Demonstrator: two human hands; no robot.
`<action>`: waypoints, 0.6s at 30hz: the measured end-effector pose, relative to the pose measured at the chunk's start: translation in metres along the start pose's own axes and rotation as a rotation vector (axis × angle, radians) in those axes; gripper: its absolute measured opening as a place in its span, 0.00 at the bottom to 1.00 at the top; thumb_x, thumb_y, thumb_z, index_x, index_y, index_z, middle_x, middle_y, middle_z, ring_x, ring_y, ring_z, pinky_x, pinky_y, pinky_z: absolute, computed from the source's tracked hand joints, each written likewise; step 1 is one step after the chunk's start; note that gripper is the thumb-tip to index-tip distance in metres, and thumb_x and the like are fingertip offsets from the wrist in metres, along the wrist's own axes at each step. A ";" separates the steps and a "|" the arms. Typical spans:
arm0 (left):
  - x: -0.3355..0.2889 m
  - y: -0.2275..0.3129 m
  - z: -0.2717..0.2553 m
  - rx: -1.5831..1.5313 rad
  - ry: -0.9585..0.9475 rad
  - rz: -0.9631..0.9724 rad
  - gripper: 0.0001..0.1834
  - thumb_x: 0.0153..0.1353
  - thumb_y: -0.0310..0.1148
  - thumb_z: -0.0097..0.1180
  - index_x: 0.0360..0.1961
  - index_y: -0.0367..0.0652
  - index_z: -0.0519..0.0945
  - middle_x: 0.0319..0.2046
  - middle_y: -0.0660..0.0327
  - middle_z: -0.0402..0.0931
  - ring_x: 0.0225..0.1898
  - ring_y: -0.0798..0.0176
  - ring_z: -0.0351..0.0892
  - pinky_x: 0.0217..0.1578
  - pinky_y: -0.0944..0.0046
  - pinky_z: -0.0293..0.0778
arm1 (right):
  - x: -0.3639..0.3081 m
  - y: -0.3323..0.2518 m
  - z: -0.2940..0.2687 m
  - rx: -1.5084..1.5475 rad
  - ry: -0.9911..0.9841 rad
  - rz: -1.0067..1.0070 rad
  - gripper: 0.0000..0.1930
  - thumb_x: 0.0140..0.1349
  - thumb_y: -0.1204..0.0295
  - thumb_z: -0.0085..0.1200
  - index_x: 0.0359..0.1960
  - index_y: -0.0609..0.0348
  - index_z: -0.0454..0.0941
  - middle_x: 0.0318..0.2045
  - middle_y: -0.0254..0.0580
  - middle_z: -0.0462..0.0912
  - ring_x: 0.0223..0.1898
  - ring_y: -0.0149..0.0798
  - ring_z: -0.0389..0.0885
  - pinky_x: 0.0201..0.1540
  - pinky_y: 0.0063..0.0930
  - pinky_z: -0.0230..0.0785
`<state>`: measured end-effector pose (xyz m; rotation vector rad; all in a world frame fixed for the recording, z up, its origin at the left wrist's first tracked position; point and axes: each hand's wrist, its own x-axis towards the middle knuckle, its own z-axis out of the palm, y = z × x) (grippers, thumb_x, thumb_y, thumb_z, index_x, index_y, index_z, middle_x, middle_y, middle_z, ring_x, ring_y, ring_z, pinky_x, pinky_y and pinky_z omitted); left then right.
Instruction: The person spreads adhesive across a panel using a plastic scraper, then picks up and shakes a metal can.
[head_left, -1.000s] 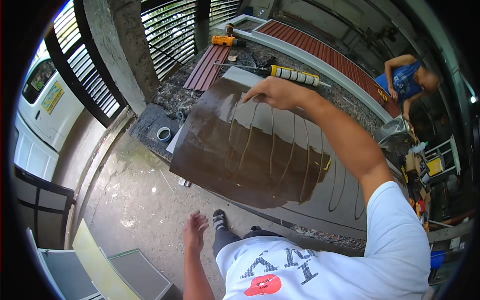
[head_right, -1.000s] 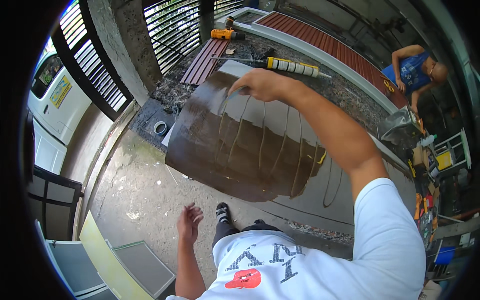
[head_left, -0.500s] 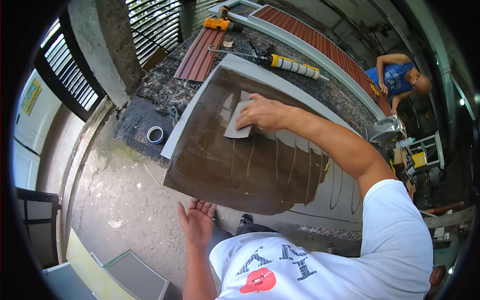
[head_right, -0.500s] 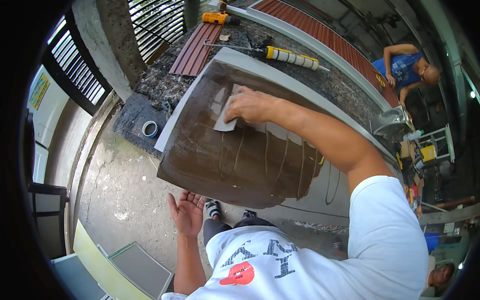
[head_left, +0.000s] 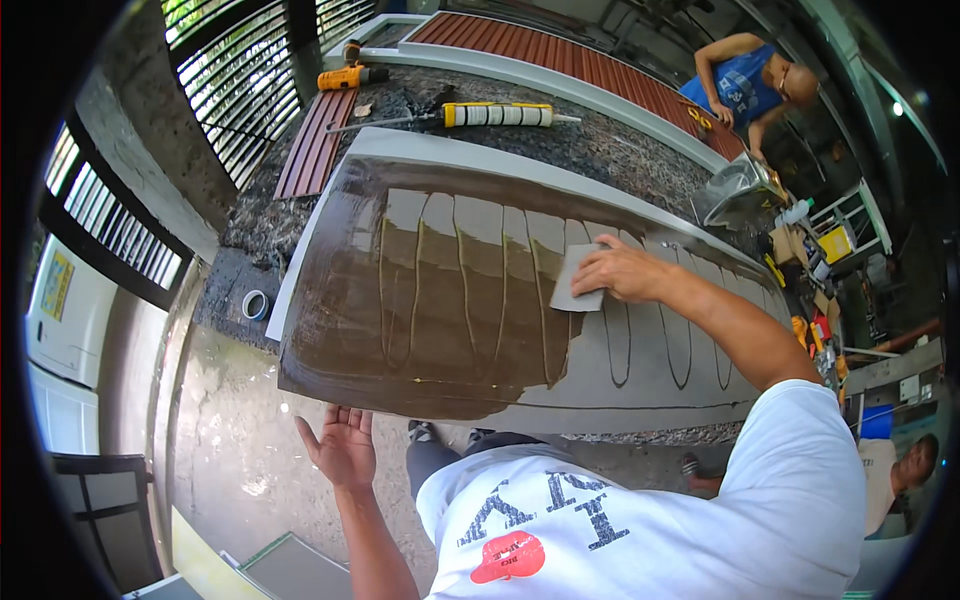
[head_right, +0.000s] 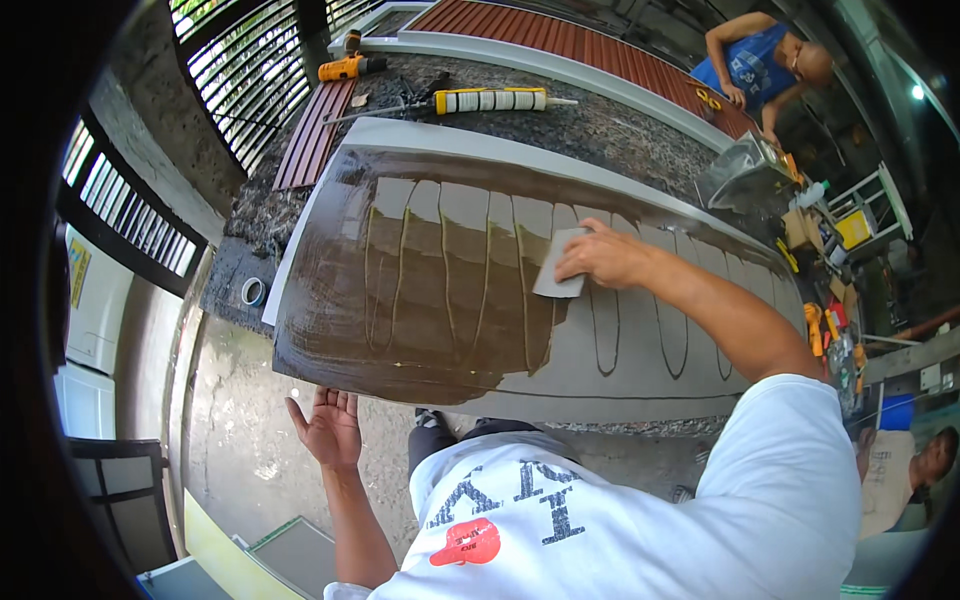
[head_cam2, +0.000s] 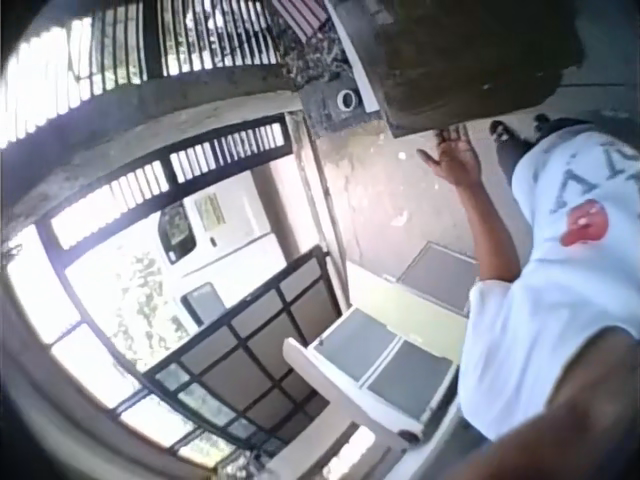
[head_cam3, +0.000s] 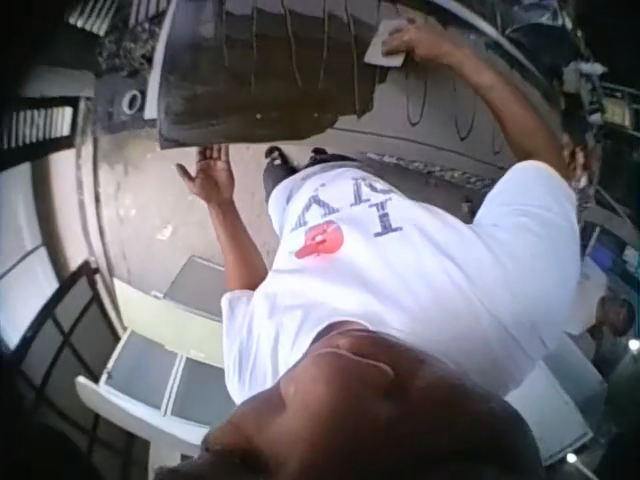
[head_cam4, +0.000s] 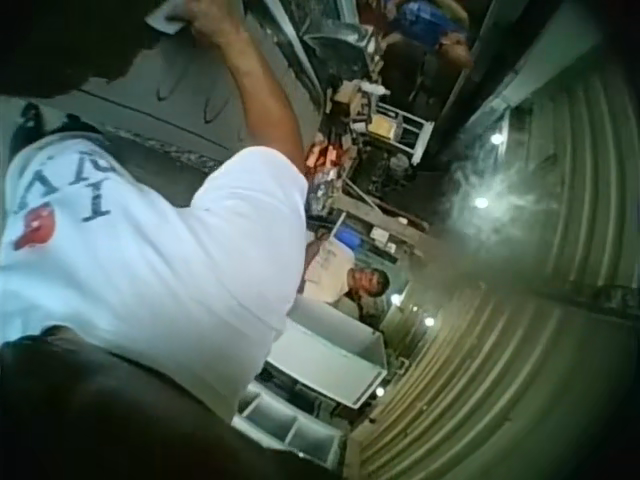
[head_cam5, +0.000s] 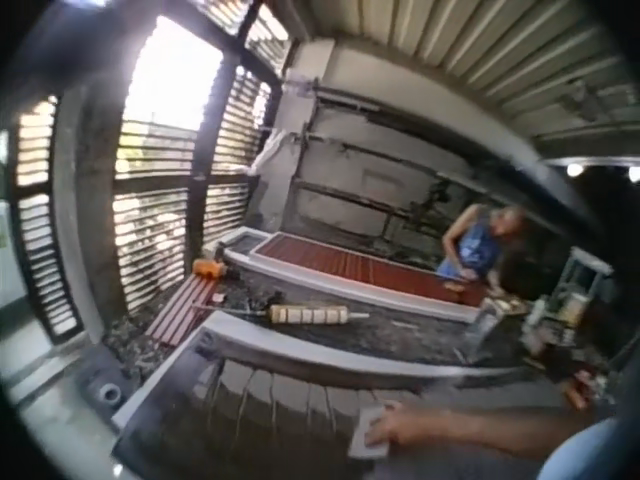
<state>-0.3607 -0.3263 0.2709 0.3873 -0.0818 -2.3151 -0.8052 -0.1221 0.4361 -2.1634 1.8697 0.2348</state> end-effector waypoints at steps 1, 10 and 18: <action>-0.001 0.000 0.000 0.015 -0.007 -0.006 0.38 0.68 0.62 0.39 0.50 0.31 0.75 0.50 0.47 0.76 0.54 0.52 0.75 0.63 0.53 0.66 | -0.006 0.000 0.000 0.006 0.015 0.008 0.25 0.45 0.83 0.49 0.46 0.46 0.82 0.43 0.23 0.84 0.47 0.34 0.76 0.63 0.50 0.47; 0.013 0.022 -0.010 0.061 -0.142 -0.185 0.42 0.66 0.64 0.41 0.53 0.27 0.73 0.53 0.45 0.74 0.58 0.50 0.72 0.65 0.51 0.62 | -0.017 -0.028 -0.089 0.337 0.383 0.610 0.11 0.55 0.81 0.52 0.40 0.62 0.80 0.30 0.44 0.82 0.27 0.47 0.77 0.34 0.38 0.71; 0.041 0.068 -0.022 0.043 -0.173 -0.442 0.43 0.64 0.67 0.41 0.56 0.32 0.74 0.53 0.46 0.76 0.55 0.49 0.75 0.62 0.50 0.66 | -0.005 -0.001 -0.041 0.371 0.329 1.117 0.12 0.54 0.74 0.52 0.36 0.73 0.79 0.30 0.57 0.82 0.28 0.53 0.79 0.34 0.42 0.73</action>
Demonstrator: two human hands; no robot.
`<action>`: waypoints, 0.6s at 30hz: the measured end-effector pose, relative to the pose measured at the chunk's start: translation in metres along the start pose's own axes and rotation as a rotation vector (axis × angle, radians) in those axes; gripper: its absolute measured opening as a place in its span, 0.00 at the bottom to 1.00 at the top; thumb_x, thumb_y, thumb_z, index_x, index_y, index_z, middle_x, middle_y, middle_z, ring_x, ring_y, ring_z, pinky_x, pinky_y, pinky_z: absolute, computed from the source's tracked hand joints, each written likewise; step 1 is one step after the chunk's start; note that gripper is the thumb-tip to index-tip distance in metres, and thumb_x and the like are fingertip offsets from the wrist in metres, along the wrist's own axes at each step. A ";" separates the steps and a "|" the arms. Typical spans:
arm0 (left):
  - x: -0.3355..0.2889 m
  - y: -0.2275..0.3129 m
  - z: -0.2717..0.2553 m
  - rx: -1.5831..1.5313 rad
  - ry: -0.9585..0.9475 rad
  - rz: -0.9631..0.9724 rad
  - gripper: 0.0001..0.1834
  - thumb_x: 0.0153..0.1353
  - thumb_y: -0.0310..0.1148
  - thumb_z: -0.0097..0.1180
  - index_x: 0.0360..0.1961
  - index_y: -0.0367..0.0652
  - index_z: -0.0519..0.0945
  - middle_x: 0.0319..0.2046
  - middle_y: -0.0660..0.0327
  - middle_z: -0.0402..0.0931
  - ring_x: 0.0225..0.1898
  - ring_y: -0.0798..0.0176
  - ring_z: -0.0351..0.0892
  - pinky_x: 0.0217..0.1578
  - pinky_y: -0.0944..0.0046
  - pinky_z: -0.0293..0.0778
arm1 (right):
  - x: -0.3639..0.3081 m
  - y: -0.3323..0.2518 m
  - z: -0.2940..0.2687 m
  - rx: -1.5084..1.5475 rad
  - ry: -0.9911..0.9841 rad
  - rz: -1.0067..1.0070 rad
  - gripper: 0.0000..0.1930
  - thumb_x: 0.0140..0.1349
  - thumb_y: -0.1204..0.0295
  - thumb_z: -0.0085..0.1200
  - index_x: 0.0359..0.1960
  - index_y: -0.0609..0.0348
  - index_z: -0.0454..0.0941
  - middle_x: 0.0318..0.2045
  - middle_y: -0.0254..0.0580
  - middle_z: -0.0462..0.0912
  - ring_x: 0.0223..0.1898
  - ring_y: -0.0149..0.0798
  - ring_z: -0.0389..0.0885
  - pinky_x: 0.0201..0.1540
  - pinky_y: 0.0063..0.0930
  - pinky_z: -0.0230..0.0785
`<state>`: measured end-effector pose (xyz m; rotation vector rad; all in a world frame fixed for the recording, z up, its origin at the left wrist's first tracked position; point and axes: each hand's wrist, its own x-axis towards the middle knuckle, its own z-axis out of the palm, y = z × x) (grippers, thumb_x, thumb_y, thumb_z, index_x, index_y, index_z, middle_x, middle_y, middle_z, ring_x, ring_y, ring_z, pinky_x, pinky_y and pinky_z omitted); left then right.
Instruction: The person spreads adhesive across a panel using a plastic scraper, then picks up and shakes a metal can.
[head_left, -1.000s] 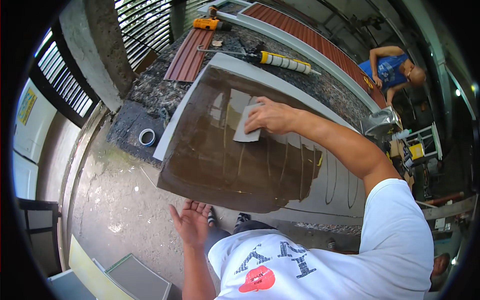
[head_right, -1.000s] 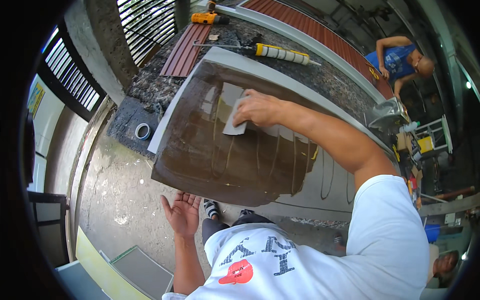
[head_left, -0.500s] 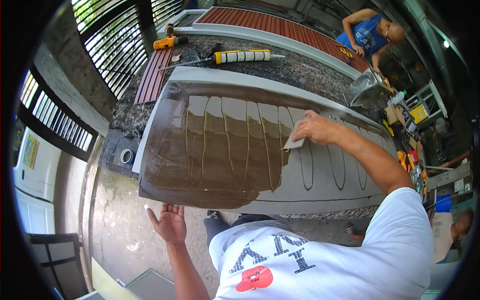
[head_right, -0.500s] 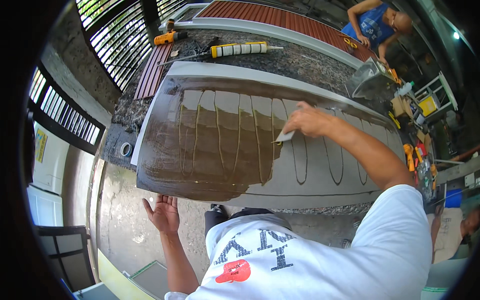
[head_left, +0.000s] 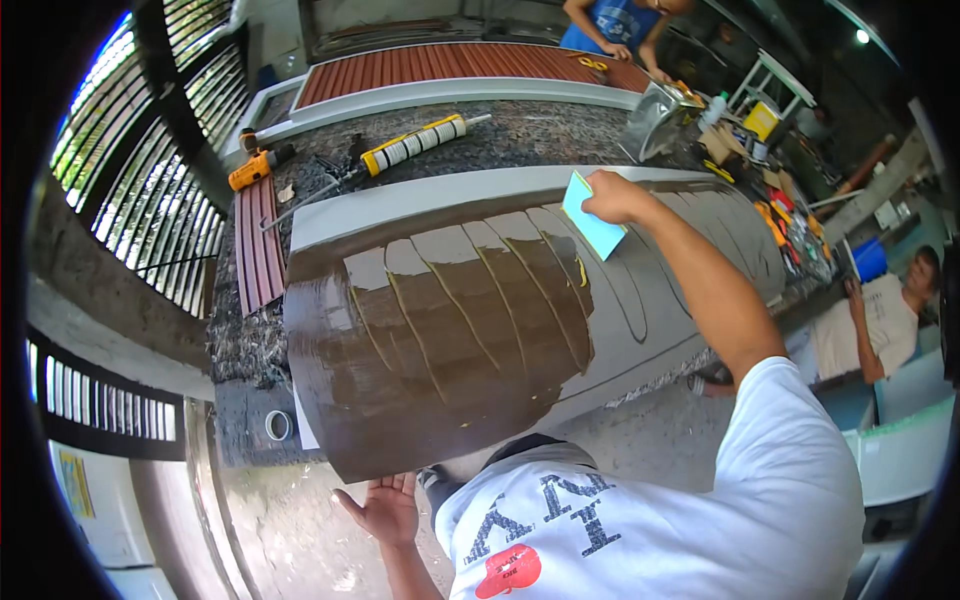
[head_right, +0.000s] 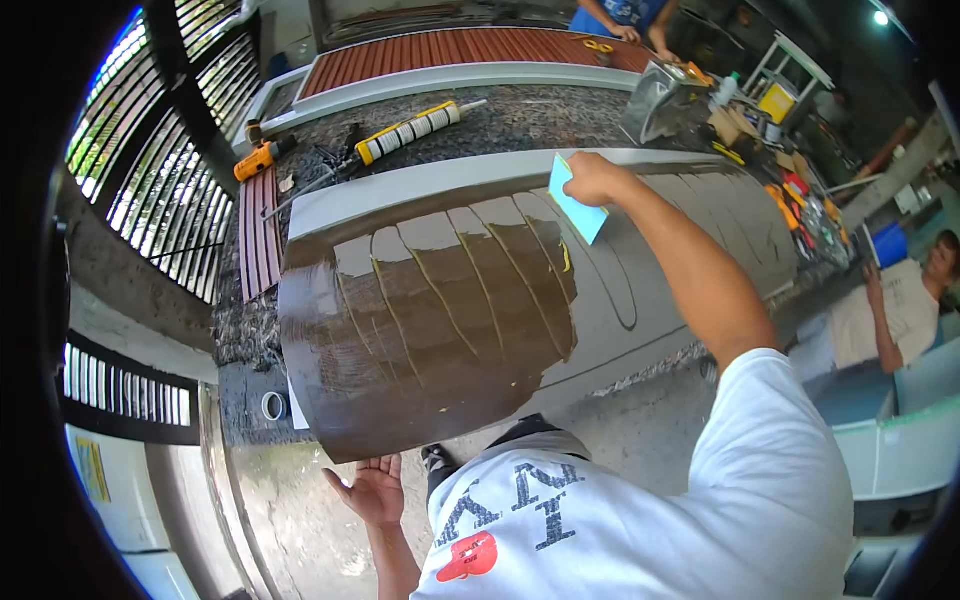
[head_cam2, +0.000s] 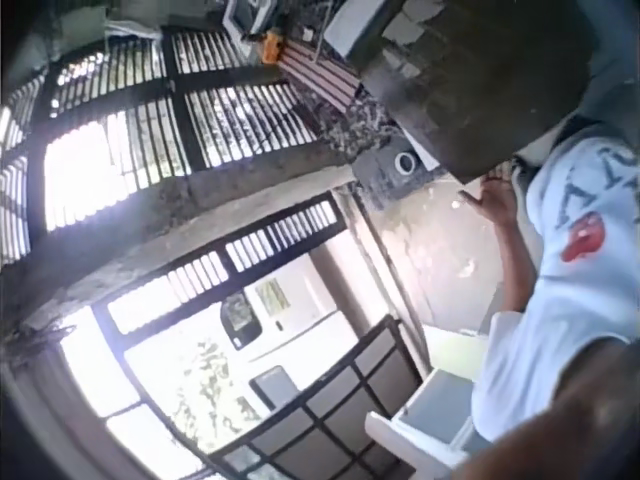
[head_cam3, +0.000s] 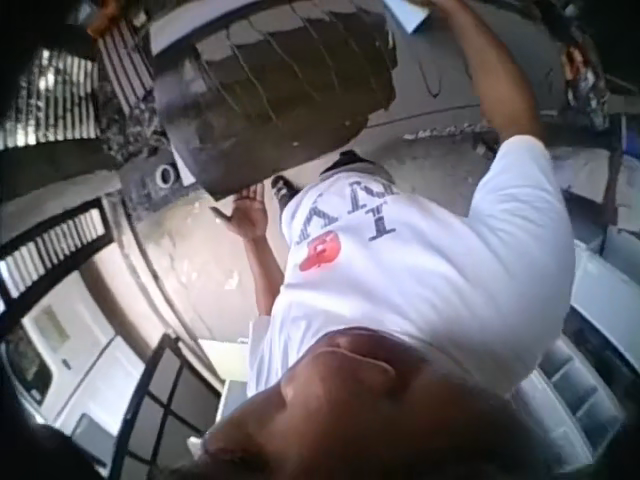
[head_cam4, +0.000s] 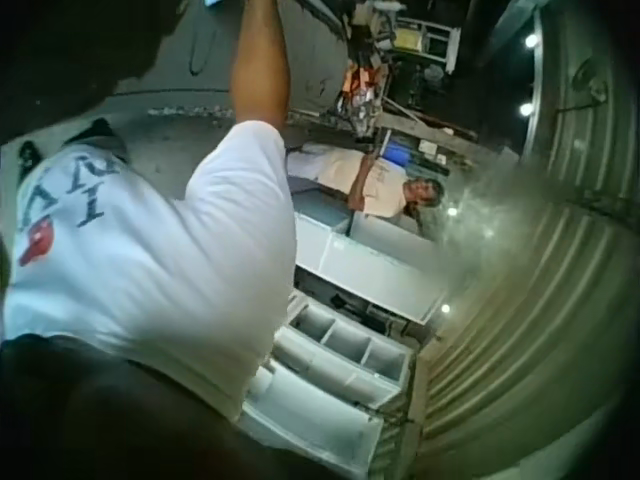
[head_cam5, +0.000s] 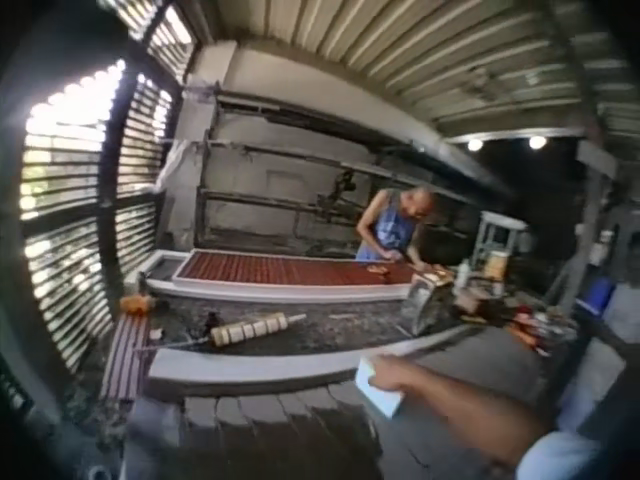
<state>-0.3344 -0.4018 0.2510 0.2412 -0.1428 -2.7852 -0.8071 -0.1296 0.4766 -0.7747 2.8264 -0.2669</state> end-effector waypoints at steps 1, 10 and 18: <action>-0.002 0.007 -0.001 -0.006 -0.002 -0.041 0.42 0.64 0.67 0.41 0.55 0.33 0.75 0.52 0.47 0.77 0.54 0.49 0.76 0.62 0.50 0.67 | 0.005 0.002 0.007 -0.014 0.002 0.072 0.12 0.53 0.74 0.52 0.35 0.73 0.79 0.30 0.58 0.82 0.28 0.53 0.79 0.34 0.42 0.73; -0.001 0.062 -0.020 -0.044 0.075 -0.235 0.35 0.69 0.60 0.36 0.59 0.39 0.73 0.55 0.51 0.77 0.55 0.51 0.77 0.61 0.52 0.68 | 0.055 -0.080 0.058 -0.142 -0.035 0.424 0.14 0.52 0.73 0.48 0.31 0.76 0.79 0.30 0.64 0.82 0.30 0.57 0.80 0.36 0.46 0.74; -0.008 0.080 -0.026 -0.050 0.015 -0.202 0.28 0.73 0.51 0.34 0.61 0.41 0.71 0.57 0.52 0.75 0.59 0.51 0.75 0.61 0.52 0.68 | 0.058 -0.230 0.122 -0.155 -0.008 0.239 0.14 0.53 0.74 0.48 0.35 0.72 0.81 0.34 0.62 0.84 0.36 0.60 0.83 0.39 0.47 0.75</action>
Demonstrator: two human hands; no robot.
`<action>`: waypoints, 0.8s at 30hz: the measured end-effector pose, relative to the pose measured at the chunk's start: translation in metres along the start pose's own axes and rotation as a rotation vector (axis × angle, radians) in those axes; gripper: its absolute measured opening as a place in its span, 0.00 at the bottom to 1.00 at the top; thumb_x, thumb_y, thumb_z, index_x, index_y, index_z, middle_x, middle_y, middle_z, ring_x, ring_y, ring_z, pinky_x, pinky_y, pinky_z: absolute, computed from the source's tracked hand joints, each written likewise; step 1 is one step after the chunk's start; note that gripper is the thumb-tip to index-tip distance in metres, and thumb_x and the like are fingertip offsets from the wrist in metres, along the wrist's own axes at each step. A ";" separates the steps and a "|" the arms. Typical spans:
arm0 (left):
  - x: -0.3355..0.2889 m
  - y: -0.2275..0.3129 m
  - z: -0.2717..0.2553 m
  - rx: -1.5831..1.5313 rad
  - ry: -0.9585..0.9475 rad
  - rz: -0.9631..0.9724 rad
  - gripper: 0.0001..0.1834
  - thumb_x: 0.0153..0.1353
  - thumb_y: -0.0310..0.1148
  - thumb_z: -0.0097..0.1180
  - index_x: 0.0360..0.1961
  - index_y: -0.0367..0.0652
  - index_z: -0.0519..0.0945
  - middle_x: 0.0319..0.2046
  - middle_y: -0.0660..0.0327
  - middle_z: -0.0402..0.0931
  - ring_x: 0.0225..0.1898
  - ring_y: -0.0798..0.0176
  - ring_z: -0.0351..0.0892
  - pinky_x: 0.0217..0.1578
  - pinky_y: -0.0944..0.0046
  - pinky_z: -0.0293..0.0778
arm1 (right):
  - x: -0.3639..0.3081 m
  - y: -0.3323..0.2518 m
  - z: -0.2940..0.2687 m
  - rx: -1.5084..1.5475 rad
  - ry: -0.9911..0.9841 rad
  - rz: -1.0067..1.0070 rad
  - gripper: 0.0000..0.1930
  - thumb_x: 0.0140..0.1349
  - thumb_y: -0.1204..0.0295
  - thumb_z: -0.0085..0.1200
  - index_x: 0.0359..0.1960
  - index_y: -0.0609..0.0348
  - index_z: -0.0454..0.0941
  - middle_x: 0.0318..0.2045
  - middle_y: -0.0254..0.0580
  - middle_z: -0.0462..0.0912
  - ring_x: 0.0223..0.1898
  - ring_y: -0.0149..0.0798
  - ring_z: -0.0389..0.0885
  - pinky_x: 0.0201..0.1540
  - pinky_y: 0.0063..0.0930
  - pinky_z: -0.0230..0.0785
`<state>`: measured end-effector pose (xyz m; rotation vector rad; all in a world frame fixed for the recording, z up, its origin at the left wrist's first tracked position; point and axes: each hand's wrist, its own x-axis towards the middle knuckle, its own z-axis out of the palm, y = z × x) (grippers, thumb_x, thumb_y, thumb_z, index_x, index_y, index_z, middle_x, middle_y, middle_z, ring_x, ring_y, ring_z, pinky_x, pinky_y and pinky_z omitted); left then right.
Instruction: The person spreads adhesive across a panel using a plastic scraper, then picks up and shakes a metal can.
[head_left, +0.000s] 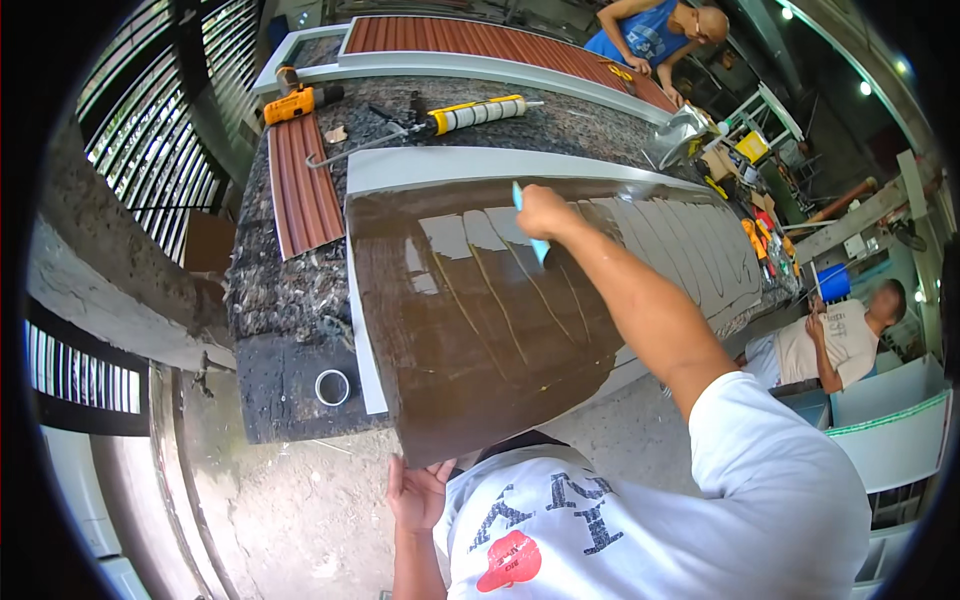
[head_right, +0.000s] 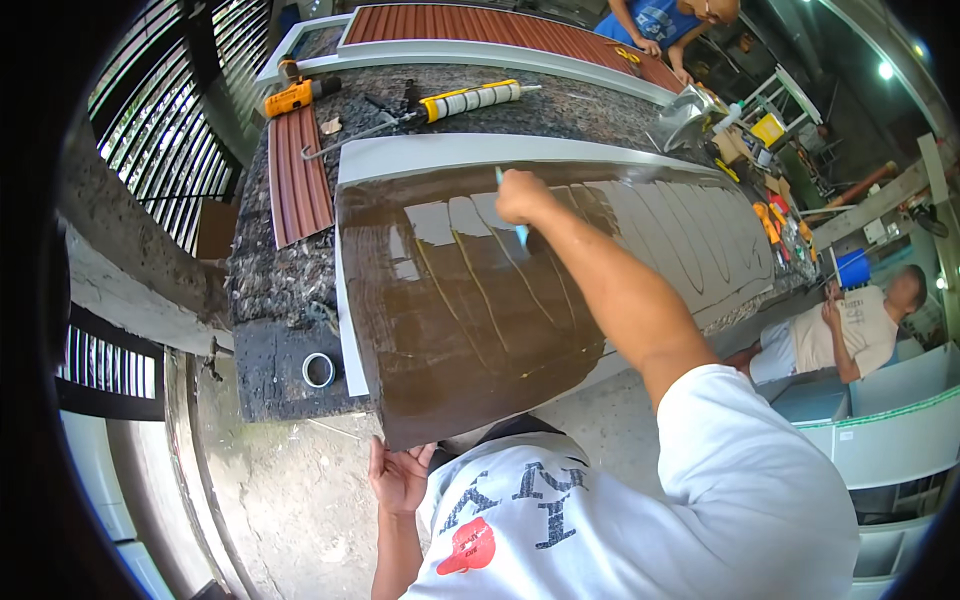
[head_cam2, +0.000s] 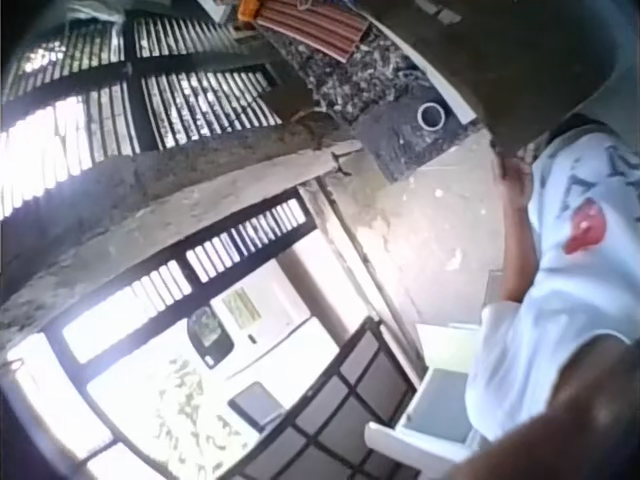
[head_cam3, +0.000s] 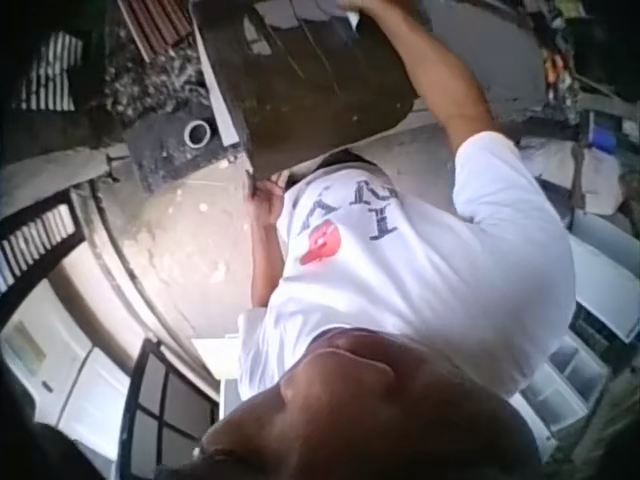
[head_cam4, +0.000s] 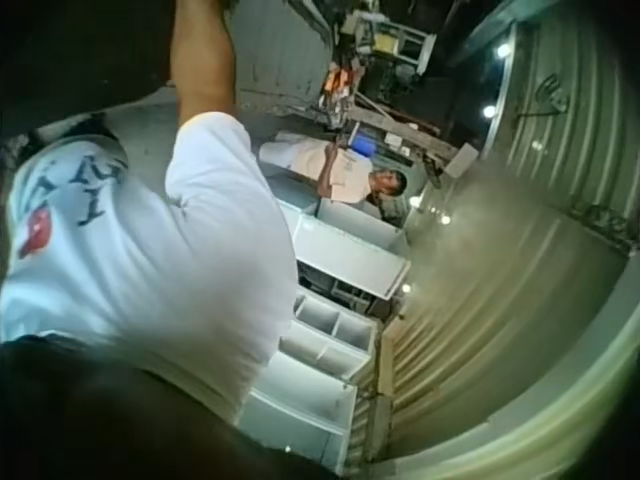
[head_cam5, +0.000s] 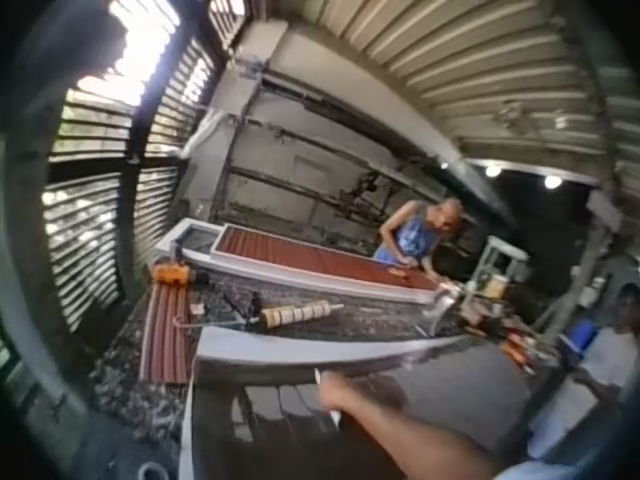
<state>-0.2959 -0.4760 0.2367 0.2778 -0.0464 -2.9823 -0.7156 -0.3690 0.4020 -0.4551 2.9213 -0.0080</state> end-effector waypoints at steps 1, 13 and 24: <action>0.001 -0.001 -0.002 -0.008 0.012 -0.010 0.28 0.73 0.50 0.34 0.61 0.41 0.71 0.57 0.52 0.75 0.58 0.51 0.75 0.61 0.52 0.69 | -0.009 -0.021 -0.001 0.006 -0.003 -0.023 0.14 0.53 0.74 0.48 0.35 0.72 0.81 0.35 0.62 0.84 0.36 0.60 0.83 0.39 0.47 0.76; -0.006 -0.001 0.016 0.029 0.125 -0.032 0.24 0.73 0.47 0.39 0.59 0.40 0.72 0.54 0.53 0.77 0.56 0.54 0.77 0.58 0.57 0.72 | -0.106 -0.152 0.022 -0.051 -0.120 -0.531 0.07 0.49 0.79 0.49 0.25 0.71 0.78 0.25 0.61 0.82 0.22 0.60 0.81 0.26 0.47 0.74; -0.001 -0.006 0.026 0.147 0.271 0.075 0.24 0.73 0.46 0.41 0.56 0.36 0.74 0.49 0.51 0.80 0.49 0.55 0.82 0.54 0.59 0.77 | -0.068 0.032 -0.103 0.340 -0.114 -0.183 0.10 0.55 0.75 0.54 0.37 0.67 0.78 0.28 0.45 0.81 0.26 0.40 0.77 0.32 0.36 0.72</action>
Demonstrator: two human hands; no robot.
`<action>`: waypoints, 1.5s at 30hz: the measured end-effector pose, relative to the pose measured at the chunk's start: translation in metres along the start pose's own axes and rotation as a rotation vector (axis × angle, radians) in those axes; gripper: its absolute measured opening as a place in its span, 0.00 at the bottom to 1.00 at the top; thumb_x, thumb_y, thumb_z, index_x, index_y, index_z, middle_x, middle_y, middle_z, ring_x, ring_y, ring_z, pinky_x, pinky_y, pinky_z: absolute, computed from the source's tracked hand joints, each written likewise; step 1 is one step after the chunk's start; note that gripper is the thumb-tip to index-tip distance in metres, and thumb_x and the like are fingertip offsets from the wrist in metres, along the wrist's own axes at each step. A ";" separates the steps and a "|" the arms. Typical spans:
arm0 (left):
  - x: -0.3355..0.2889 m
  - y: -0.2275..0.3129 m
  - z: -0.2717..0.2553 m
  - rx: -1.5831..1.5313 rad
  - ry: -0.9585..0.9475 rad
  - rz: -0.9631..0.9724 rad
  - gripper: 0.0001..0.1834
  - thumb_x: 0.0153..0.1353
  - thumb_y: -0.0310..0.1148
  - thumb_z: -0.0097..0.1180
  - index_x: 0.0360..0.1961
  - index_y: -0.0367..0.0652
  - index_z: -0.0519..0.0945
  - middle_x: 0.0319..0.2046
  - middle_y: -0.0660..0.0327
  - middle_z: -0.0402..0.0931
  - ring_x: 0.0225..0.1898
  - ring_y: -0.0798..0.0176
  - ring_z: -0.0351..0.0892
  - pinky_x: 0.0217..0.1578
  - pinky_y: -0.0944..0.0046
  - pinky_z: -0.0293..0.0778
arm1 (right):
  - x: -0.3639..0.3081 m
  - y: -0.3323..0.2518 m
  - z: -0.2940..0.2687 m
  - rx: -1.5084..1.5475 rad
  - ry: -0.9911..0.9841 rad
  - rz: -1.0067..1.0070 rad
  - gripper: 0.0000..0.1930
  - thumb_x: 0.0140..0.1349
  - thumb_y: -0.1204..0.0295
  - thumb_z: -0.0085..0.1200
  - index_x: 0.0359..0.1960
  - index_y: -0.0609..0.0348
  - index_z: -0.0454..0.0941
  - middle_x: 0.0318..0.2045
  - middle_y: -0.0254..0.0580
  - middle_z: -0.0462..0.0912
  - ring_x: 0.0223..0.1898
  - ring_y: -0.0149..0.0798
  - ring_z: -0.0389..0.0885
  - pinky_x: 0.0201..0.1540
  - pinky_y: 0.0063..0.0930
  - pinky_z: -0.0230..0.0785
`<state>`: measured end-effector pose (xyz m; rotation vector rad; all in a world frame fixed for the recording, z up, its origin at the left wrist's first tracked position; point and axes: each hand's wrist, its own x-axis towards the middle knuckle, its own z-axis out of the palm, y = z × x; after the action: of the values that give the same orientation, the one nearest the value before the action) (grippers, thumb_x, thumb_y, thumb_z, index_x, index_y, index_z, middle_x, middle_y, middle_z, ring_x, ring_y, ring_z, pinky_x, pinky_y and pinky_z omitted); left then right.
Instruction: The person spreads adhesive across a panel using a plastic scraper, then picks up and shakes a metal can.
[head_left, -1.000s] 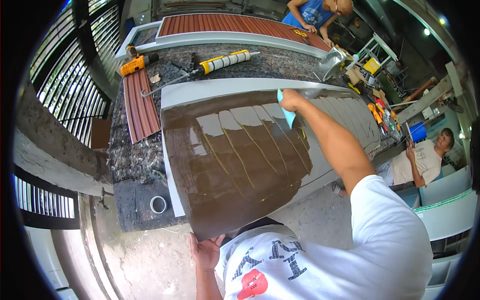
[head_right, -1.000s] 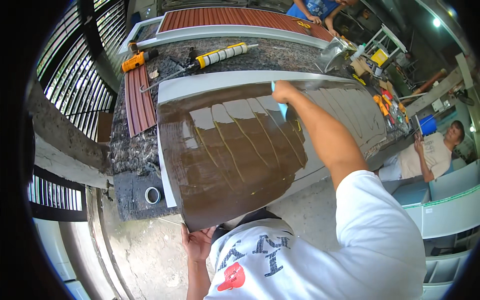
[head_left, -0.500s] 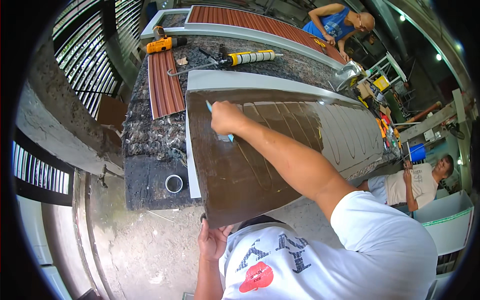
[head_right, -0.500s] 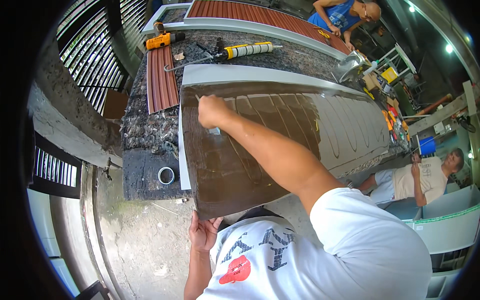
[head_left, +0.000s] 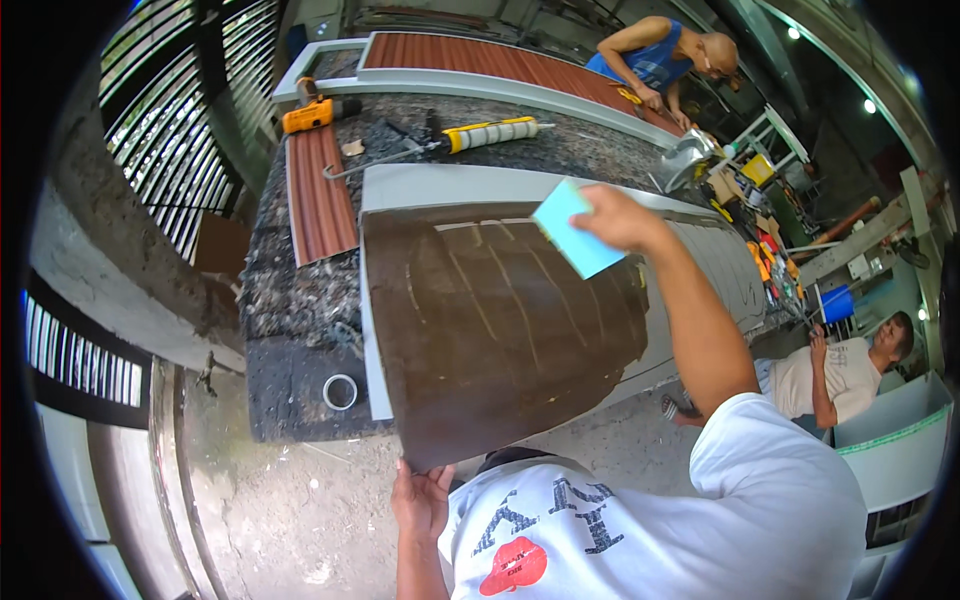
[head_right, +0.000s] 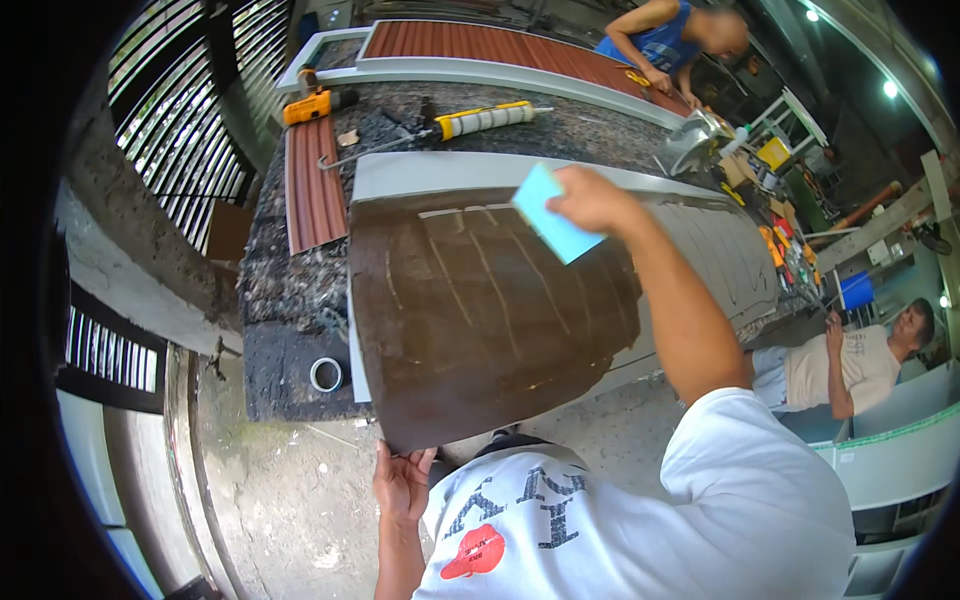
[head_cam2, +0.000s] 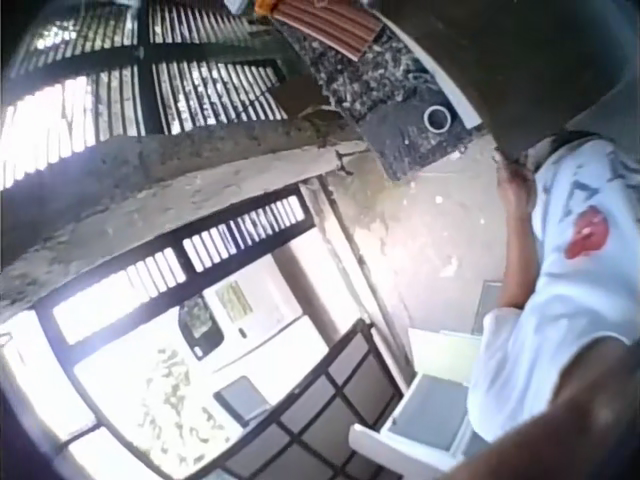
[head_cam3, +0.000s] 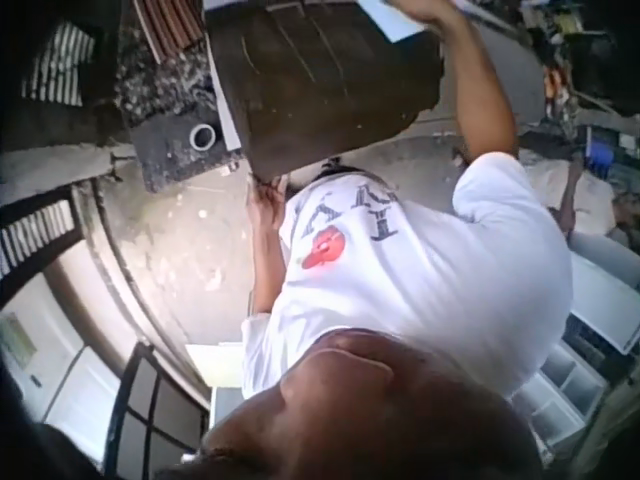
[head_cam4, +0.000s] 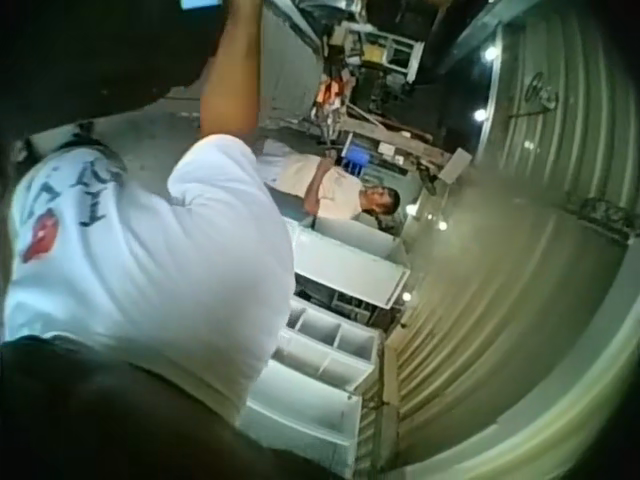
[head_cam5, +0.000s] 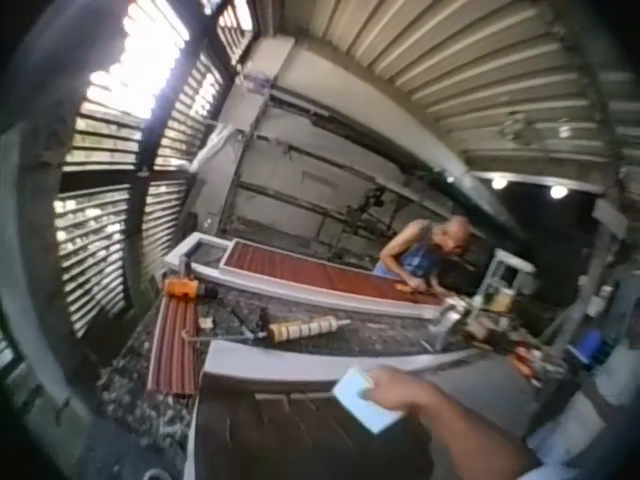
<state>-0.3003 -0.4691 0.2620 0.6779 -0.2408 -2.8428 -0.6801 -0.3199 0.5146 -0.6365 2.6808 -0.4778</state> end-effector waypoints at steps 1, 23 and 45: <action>0.001 0.000 0.001 0.006 -0.006 -0.001 0.24 0.73 0.46 0.41 0.56 0.36 0.74 0.49 0.51 0.80 0.48 0.56 0.82 0.53 0.60 0.78 | 0.008 0.027 -0.014 -0.001 0.016 0.015 0.10 0.55 0.75 0.54 0.37 0.67 0.78 0.28 0.45 0.81 0.26 0.40 0.77 0.32 0.36 0.72; 0.006 -0.004 0.009 0.025 0.168 0.025 0.23 0.73 0.45 0.42 0.53 0.35 0.74 0.44 0.52 0.82 0.42 0.57 0.84 0.48 0.60 0.81 | 0.165 0.197 -0.009 -0.388 0.187 0.284 0.12 0.49 0.75 0.55 0.33 0.75 0.79 0.29 0.55 0.82 0.29 0.50 0.80 0.35 0.40 0.74; 0.004 -0.001 0.001 -0.102 0.037 -0.076 0.23 0.73 0.45 0.41 0.54 0.37 0.75 0.48 0.52 0.81 0.47 0.55 0.83 0.52 0.59 0.79 | 0.097 -0.100 0.145 -0.363 0.016 -0.250 0.09 0.50 0.76 0.52 0.28 0.68 0.82 0.27 0.57 0.84 0.24 0.57 0.81 0.28 0.45 0.74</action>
<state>-0.3040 -0.4685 0.2607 0.7321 -0.0657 -2.8875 -0.6675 -0.4857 0.4019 -1.0813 2.7373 -0.0517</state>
